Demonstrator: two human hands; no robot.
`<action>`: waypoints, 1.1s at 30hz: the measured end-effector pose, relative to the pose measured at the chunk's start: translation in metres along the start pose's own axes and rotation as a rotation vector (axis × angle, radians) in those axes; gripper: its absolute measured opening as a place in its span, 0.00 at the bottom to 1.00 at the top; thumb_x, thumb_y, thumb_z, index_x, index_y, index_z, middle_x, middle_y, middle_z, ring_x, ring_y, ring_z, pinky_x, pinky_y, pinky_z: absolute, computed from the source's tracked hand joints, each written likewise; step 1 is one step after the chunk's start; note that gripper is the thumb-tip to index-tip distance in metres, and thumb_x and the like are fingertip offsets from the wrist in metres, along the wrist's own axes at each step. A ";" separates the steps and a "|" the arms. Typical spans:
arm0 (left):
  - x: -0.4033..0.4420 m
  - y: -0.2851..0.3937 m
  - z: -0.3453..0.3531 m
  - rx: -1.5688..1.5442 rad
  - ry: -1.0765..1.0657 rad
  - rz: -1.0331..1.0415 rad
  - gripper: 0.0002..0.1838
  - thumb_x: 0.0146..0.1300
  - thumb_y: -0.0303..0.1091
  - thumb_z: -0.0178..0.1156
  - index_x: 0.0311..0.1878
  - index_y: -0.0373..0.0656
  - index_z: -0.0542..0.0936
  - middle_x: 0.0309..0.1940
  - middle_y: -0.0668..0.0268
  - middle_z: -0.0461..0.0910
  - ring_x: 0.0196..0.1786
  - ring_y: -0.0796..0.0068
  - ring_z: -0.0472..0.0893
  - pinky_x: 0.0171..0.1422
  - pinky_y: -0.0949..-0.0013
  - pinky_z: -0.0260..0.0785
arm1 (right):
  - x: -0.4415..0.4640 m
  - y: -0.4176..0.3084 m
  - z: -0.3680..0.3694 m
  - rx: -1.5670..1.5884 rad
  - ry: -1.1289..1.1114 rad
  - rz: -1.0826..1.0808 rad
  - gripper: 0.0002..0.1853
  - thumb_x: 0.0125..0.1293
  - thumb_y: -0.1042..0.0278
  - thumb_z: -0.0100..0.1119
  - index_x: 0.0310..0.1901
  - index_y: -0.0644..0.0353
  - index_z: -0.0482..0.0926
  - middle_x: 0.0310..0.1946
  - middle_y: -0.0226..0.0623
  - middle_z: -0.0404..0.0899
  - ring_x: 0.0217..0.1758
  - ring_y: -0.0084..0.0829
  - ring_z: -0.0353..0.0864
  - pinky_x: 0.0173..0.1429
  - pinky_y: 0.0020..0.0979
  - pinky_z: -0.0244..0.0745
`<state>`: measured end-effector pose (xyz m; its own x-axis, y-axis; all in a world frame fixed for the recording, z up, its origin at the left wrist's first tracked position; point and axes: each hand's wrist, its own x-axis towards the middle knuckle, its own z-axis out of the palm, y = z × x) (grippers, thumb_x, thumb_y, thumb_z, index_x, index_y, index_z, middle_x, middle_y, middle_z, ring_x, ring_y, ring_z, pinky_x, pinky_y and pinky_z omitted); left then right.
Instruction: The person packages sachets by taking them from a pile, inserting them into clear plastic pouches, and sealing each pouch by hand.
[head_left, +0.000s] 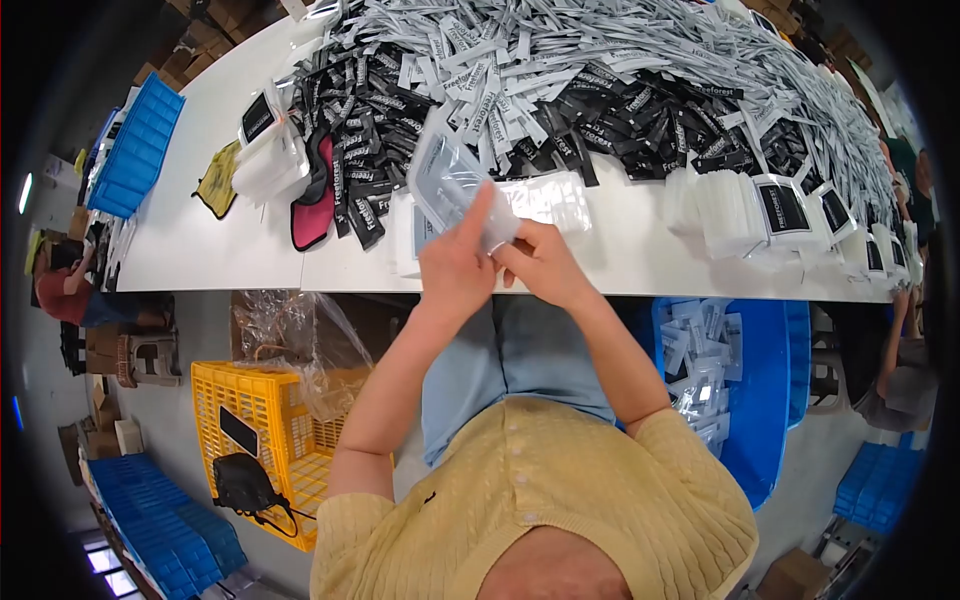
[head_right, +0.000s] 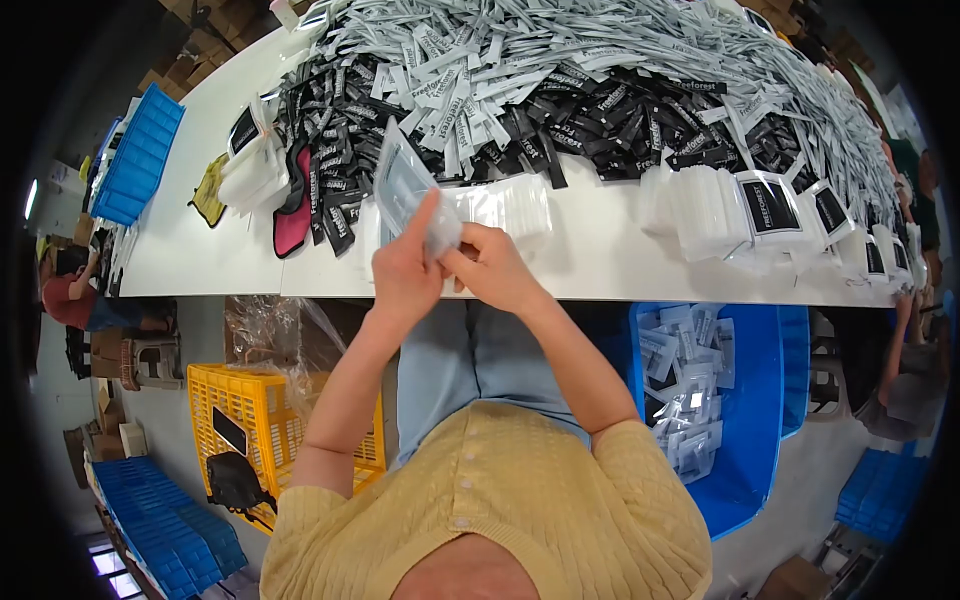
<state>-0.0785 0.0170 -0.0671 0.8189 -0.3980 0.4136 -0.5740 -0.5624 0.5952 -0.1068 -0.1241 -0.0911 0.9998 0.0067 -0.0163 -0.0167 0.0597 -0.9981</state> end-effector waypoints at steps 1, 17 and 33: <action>0.000 -0.001 -0.003 -0.043 -0.049 -0.074 0.40 0.44 0.21 0.57 0.67 0.46 0.65 0.25 0.57 0.77 0.29 0.57 0.78 0.31 0.59 0.70 | -0.001 -0.003 0.000 0.075 -0.004 -0.012 0.08 0.55 0.74 0.55 0.30 0.72 0.77 0.21 0.39 0.79 0.22 0.22 0.77 0.24 0.25 0.68; 0.056 0.012 -0.084 0.037 -0.495 0.083 0.15 0.45 0.27 0.65 0.38 0.33 0.81 0.25 0.62 0.79 0.28 0.71 0.77 0.35 0.70 0.69 | -0.002 -0.015 -0.013 -0.012 -0.107 -0.122 0.11 0.60 0.66 0.59 0.35 0.68 0.80 0.27 0.33 0.80 0.28 0.19 0.74 0.33 0.27 0.71; 0.023 -0.003 -0.045 -0.741 -0.279 -0.288 0.09 0.59 0.31 0.62 0.32 0.34 0.83 0.24 0.72 0.80 0.26 0.90 0.72 0.28 0.80 0.63 | -0.010 -0.036 -0.008 -0.293 -0.029 -0.294 0.12 0.59 0.65 0.60 0.29 0.68 0.80 0.17 0.37 0.75 0.20 0.21 0.67 0.25 0.29 0.64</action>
<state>-0.0578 0.0424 -0.0286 0.8459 -0.5311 0.0491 -0.1119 -0.0866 0.9899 -0.1165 -0.1343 -0.0555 0.9611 0.0599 0.2698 0.2763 -0.2239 -0.9346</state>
